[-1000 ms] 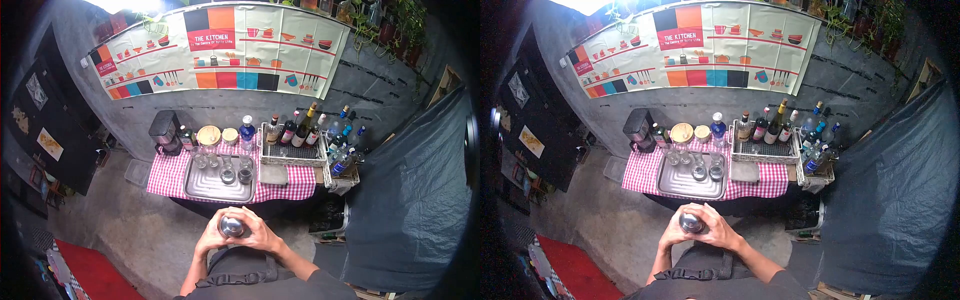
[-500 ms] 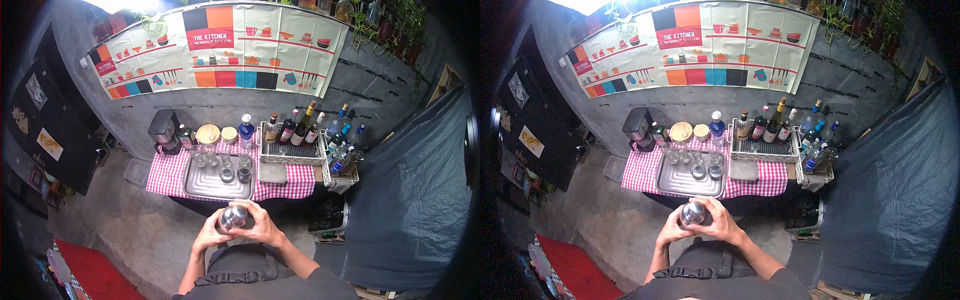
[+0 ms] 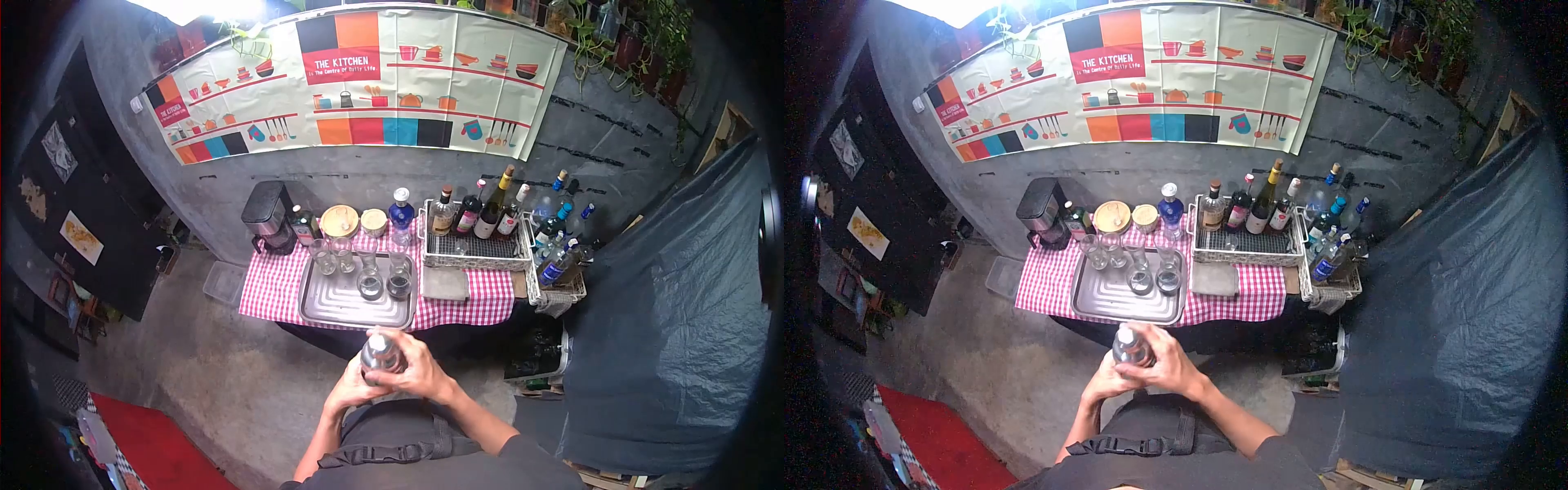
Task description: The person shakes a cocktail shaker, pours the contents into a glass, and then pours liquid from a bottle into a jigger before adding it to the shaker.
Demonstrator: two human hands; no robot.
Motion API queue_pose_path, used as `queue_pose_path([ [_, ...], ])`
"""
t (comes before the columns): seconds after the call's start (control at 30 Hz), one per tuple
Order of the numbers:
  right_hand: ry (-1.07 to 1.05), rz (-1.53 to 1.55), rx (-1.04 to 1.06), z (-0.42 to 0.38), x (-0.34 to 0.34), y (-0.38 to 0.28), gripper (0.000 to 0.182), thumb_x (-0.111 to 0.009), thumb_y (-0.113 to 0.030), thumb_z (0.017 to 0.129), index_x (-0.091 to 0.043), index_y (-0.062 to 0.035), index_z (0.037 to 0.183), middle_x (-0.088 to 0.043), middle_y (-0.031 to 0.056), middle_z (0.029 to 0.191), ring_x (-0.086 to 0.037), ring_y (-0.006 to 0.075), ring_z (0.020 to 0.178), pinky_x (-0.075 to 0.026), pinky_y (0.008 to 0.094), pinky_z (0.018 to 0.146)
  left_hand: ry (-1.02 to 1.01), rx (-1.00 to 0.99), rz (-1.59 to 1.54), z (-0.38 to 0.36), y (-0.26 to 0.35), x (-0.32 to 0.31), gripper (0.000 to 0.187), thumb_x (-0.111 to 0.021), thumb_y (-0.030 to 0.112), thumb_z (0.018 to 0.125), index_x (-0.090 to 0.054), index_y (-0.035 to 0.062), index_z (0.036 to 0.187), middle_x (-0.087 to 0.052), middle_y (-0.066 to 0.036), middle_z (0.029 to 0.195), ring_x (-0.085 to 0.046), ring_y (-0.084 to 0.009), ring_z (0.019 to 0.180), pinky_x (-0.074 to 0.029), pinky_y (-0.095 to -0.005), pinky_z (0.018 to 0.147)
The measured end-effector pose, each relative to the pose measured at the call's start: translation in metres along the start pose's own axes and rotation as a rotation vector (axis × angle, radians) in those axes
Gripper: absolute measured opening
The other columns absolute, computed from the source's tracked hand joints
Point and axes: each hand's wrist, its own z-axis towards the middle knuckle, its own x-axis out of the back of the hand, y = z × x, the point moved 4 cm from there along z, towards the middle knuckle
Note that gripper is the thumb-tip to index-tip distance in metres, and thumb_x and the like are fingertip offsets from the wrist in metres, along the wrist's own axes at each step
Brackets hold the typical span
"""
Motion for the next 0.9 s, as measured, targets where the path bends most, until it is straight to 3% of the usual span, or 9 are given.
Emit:
queue_pose_path([
  [0.07, -0.036, -0.066, 0.174, -0.003, -0.003, -0.014, 0.068, -0.084, -0.032, 0.077, -0.055, -0.0050, 0.132, -0.063, 0.0179, 0.125, -0.060, 0.0352, 0.119, -0.045, 0.0458, 0.103, 0.020, -0.123, -0.037, 0.001, 0.005, 0.007, 0.077, -0.091, 0.007, 0.061, -0.054, 0.0045, 0.129, -0.062, -0.004, 0.119, -0.059, -0.0150, 0.111, -0.049, -0.0340, 0.098],
  [0.13, -0.063, -0.082, 0.191, -0.007, 0.002, -0.020, 0.067, -0.084, -0.030, 0.077, -0.055, -0.0062, 0.132, -0.062, 0.0167, 0.128, -0.057, 0.0363, 0.123, -0.041, 0.0478, 0.108, -0.008, -0.198, 0.220, 0.004, 0.012, 0.015, 0.076, -0.090, 0.007, 0.062, -0.054, 0.0044, 0.129, -0.062, -0.004, 0.119, -0.059, -0.0146, 0.110, -0.049, -0.0336, 0.098],
  [0.33, 0.032, -0.032, 0.026, 0.002, 0.002, -0.003, 0.069, -0.087, -0.028, 0.073, -0.057, -0.0034, 0.130, -0.064, 0.0164, 0.128, -0.061, 0.0348, 0.120, -0.047, 0.0440, 0.104, 0.001, -0.097, 0.073, 0.000, 0.006, -0.002, 0.071, -0.088, 0.008, 0.067, -0.054, 0.0046, 0.130, -0.061, -0.005, 0.120, -0.058, -0.0160, 0.112, -0.048, -0.0339, 0.099],
  [0.53, 0.003, -0.068, 0.244, -0.007, 0.007, -0.015, 0.066, -0.088, -0.024, 0.072, -0.058, -0.0059, 0.128, -0.063, 0.0156, 0.131, -0.059, 0.0348, 0.122, -0.045, 0.0463, 0.105, 0.007, -0.184, 0.191, 0.000, 0.013, 0.016, 0.075, -0.092, 0.009, 0.063, -0.054, 0.0038, 0.128, -0.062, -0.004, 0.117, -0.059, -0.0148, 0.110, -0.049, -0.0328, 0.098],
  [0.6, 0.026, -0.080, 0.116, -0.003, 0.010, -0.003, 0.070, -0.085, -0.036, 0.076, -0.055, -0.0040, 0.131, -0.062, 0.0178, 0.128, -0.058, 0.0364, 0.123, -0.044, 0.0473, 0.105, 0.019, -0.074, 0.206, -0.001, 0.011, 0.014, 0.074, -0.089, 0.008, 0.064, -0.055, 0.0045, 0.130, -0.062, -0.005, 0.118, -0.059, -0.0151, 0.111, -0.049, -0.0337, 0.098],
  [0.67, 0.030, 0.017, -0.084, -0.001, 0.007, -0.002, 0.069, -0.087, -0.029, 0.074, -0.057, -0.0055, 0.131, -0.062, 0.0167, 0.131, -0.058, 0.0364, 0.124, -0.045, 0.0447, 0.106, 0.003, -0.092, 0.138, 0.000, 0.013, 0.004, 0.073, -0.088, 0.008, 0.066, -0.054, 0.0046, 0.131, -0.062, -0.005, 0.118, -0.058, -0.0148, 0.112, -0.048, -0.0334, 0.099],
  [0.73, 0.002, -0.100, 0.069, -0.002, -0.003, -0.009, 0.070, -0.086, -0.031, 0.075, -0.056, -0.0062, 0.133, -0.061, 0.0161, 0.133, -0.056, 0.0361, 0.128, -0.042, 0.0481, 0.109, -0.022, -0.061, 0.013, -0.001, 0.012, 0.001, 0.073, -0.087, 0.009, 0.067, -0.053, 0.0043, 0.131, -0.062, -0.005, 0.119, -0.058, -0.0147, 0.112, -0.049, -0.0338, 0.098],
  [0.8, -0.093, -0.113, 0.141, -0.008, -0.006, -0.018, 0.071, -0.083, -0.037, 0.078, -0.053, -0.0079, 0.135, -0.060, 0.0170, 0.133, -0.051, 0.0362, 0.133, -0.031, 0.0609, 0.112, -0.067, -0.134, 0.032, 0.000, -0.002, 0.018, 0.077, -0.088, 0.010, 0.065, -0.052, 0.0038, 0.133, -0.061, -0.006, 0.121, -0.058, -0.0167, 0.114, -0.049, -0.0357, 0.099],
  [0.9, -0.035, -0.109, 0.144, -0.011, 0.002, -0.011, 0.071, -0.085, -0.033, 0.077, -0.053, -0.0061, 0.134, -0.062, 0.0161, 0.132, -0.056, 0.0341, 0.128, -0.039, 0.0510, 0.110, -0.010, -0.211, 0.223, -0.003, 0.021, 0.017, 0.075, -0.090, 0.013, 0.067, -0.051, 0.0050, 0.131, -0.060, -0.004, 0.119, -0.057, -0.0153, 0.112, -0.048, -0.0350, 0.100],
])
